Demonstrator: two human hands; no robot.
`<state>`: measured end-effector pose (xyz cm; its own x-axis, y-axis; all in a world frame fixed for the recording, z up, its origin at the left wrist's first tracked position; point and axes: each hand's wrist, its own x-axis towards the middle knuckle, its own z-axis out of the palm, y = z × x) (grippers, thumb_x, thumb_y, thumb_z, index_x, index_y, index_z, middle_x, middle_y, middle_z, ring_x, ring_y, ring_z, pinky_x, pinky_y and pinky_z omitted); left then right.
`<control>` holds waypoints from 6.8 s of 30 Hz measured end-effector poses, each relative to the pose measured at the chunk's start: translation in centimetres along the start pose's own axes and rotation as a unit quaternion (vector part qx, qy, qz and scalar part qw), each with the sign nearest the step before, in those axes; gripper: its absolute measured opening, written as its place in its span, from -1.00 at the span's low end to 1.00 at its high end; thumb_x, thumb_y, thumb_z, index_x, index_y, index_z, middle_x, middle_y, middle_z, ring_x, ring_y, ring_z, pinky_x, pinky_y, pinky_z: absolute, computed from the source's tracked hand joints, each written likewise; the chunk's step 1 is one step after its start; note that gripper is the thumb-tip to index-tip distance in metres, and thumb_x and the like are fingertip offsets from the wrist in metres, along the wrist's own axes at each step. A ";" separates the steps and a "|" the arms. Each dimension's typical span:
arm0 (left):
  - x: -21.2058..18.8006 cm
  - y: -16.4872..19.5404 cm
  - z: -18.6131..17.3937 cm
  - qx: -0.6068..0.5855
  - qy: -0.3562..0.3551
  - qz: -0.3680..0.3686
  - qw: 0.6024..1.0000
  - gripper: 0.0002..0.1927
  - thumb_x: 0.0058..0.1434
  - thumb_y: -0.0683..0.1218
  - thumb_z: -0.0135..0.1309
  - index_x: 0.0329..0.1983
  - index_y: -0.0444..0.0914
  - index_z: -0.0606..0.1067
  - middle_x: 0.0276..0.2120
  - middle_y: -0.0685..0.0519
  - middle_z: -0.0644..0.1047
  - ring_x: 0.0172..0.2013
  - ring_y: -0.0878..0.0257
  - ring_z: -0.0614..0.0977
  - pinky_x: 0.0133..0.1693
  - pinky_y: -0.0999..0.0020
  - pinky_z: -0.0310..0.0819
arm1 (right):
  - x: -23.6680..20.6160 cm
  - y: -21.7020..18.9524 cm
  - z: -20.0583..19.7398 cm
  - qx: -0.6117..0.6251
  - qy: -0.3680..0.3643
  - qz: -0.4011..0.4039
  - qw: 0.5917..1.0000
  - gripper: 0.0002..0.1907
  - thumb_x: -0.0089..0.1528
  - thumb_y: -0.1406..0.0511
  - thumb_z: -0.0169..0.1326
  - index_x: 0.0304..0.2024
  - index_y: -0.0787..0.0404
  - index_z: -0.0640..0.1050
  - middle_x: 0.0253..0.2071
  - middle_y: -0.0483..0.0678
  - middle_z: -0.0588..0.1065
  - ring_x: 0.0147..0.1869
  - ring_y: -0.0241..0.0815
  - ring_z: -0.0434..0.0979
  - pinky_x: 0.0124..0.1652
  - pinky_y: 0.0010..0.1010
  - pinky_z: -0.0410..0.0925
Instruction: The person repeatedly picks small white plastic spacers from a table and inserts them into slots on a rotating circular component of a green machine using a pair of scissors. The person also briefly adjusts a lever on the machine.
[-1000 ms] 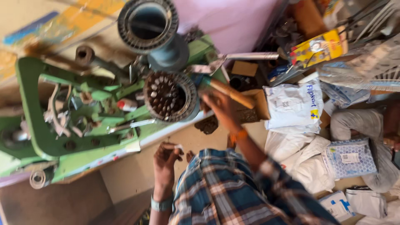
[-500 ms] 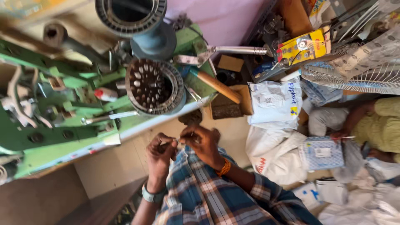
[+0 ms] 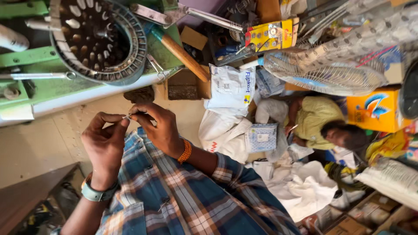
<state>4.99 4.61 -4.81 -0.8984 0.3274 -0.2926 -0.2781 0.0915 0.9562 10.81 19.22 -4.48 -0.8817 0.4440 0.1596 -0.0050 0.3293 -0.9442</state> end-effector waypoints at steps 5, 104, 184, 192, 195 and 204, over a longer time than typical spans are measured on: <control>0.6 -0.6 -0.1 -0.043 0.013 0.015 0.999 -0.94 0.33 -0.26 0.20 -0.18 -0.29 0.54 -0.52 0.23 0.46 -0.54 0.58 0.28 -0.52 0.57 0.01 | 0.5 0.8 0.7 -0.040 -0.038 -0.058 0.997 -0.79 0.37 0.43 0.11 0.05 0.24 0.45 -0.17 0.09 0.57 -0.08 0.03 0.66 -0.14 -0.28 0.48; 12.7 12.2 -2.4 0.208 0.093 0.322 0.919 -0.62 0.24 -0.16 0.26 0.09 -0.36 0.50 -0.14 -0.19 0.60 -0.17 -0.10 0.68 -0.14 0.14 0.57 | 13.8 -2.2 -0.5 -0.105 0.115 -0.215 0.964 -0.87 0.43 0.38 0.17 0.00 0.31 0.58 0.00 0.04 0.57 0.02 -0.08 0.60 0.02 -0.30 0.46; -10.1 -11.8 -18.4 0.306 0.049 0.344 0.886 -0.64 0.38 0.00 0.03 0.21 -0.13 0.46 -0.22 0.16 0.63 -0.17 0.20 0.59 0.04 0.26 0.38 | -2.8 8.6 20.5 -0.079 -0.536 0.104 0.834 -0.60 0.28 0.15 0.18 -0.04 0.36 0.63 -0.18 0.08 0.65 -0.19 -0.14 0.61 -0.15 -0.30 0.42; -3.6 -14.7 -9.4 0.093 0.021 0.166 0.982 -0.68 0.20 -0.15 0.24 0.02 -0.18 0.52 -0.20 0.00 0.64 -0.23 0.26 0.63 -0.14 0.28 0.57 | -1.9 8.7 7.7 -0.079 -0.415 0.077 0.903 -0.81 0.30 0.30 0.19 -0.10 0.30 0.58 -0.35 0.05 0.58 -0.32 -0.21 0.52 -0.27 -0.41 0.39; -2.7 -15.6 -6.5 -0.107 -0.015 0.066 0.992 -0.84 0.34 -0.20 0.18 -0.05 -0.32 0.52 -0.19 0.03 0.61 -0.15 0.30 0.63 -0.06 0.33 0.59 | -2.1 8.3 6.2 -0.031 -0.371 0.090 0.924 -0.79 0.25 0.31 0.25 -0.14 0.29 0.57 -0.34 -0.01 0.59 -0.40 -0.27 0.46 -0.42 -0.43 0.34; -0.7 -10.2 -6.8 -0.185 -0.084 -0.092 0.975 -0.84 0.39 -0.14 0.10 -0.05 -0.33 0.50 -0.23 0.14 0.52 -0.20 0.44 0.58 -0.11 0.41 0.65 | 2.8 12.4 -0.5 -0.031 -0.098 -0.002 0.995 -0.92 0.38 0.39 0.11 -0.16 0.32 0.54 -0.27 -0.04 0.58 -0.25 -0.23 0.53 -0.20 -0.46 0.41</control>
<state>6.14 -2.95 -14.42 -0.7622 0.4896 -0.4235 -0.5609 -0.1730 0.8096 8.55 24.97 -15.63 -0.9569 0.2730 0.0989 0.0140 0.3839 -0.9233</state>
